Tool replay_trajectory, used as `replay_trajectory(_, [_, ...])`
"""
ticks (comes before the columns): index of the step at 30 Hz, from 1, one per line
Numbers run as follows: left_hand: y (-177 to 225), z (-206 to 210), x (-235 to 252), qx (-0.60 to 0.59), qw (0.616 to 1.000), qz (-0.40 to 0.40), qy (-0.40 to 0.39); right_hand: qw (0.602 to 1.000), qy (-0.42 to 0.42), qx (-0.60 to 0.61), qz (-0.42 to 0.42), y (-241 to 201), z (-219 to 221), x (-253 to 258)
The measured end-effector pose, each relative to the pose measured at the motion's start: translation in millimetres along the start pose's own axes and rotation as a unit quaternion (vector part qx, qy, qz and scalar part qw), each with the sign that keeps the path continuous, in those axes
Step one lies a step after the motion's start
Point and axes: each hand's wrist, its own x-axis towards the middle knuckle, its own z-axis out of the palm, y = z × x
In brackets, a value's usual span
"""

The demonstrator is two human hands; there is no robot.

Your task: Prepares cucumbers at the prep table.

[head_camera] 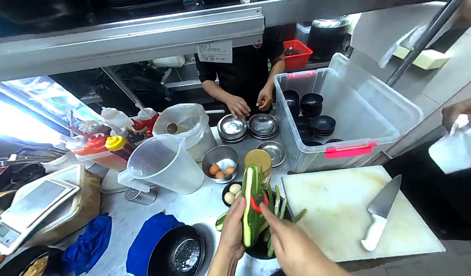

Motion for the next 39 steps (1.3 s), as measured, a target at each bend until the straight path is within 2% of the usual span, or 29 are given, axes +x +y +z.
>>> replay_trajectory(4, [5.6,15.0,4.7,-0.01,0.998,0.023,0.054,1.0,0.001,0.003,-0.023,1.1,21.1,-23.3])
replay_trajectory(7, [4.0,27.4,7.3,-0.069,0.992,0.015,0.106,0.999,0.008,0.012,-0.039,2.9,24.3,-37.4])
replay_trajectory(11, [14.0,31.0,20.4,-0.159,0.976,0.013,0.15,0.996,-0.064,0.046,-0.044,11.8,31.8,-55.0])
replay_trajectory(14, [22.2,32.2,16.0,-0.182,0.97,0.003,0.162,0.992,-0.021,0.108,-0.062,18.9,19.6,-62.4])
replay_trajectory(16, [21.2,34.7,7.7,-0.151,0.977,0.02,0.147,0.977,0.058,0.206,-0.028,25.5,15.5,-57.0])
replay_trajectory(19, [4.9,47.4,-13.8,-0.102,0.99,0.015,0.099,0.923,0.142,0.357,-0.02,36.4,24.7,-26.0])
replay_trajectory(23, [-20.3,51.2,-29.1,-0.052,0.999,-0.001,0.007,0.862,0.156,0.483,-0.007,42.6,36.0,-7.9])
replay_trajectory(25, [-17.9,44.8,-27.2,-0.018,1.0,-0.01,-0.011,0.833,0.15,0.531,0.041,49.2,37.7,-10.4])
replay_trajectory(27, [-14.3,39.6,-25.9,0.047,0.999,-0.008,0.01,0.824,0.144,0.533,0.128,64.7,45.4,-8.3])
replay_trajectory(30, [-8.3,27.8,-22.9,0.134,0.99,0.02,0.05,0.828,0.05,0.502,0.244,97.3,60.6,-1.0])
replay_trajectory(33, [0.4,16.5,-22.8,0.194,0.978,0.037,0.071,0.847,-0.003,0.472,0.244,104.1,59.8,-11.2])
replay_trajectory(36, [0.1,19.2,-17.6,0.317,0.947,0.024,0.044,0.857,0.049,0.469,0.209,114.4,45.6,-35.4])
replay_trajectory(39, [-13.9,44.2,1.0,0.488,0.871,-0.015,-0.054,0.84,0.14,0.476,0.221,143.8,32.4,-62.0])
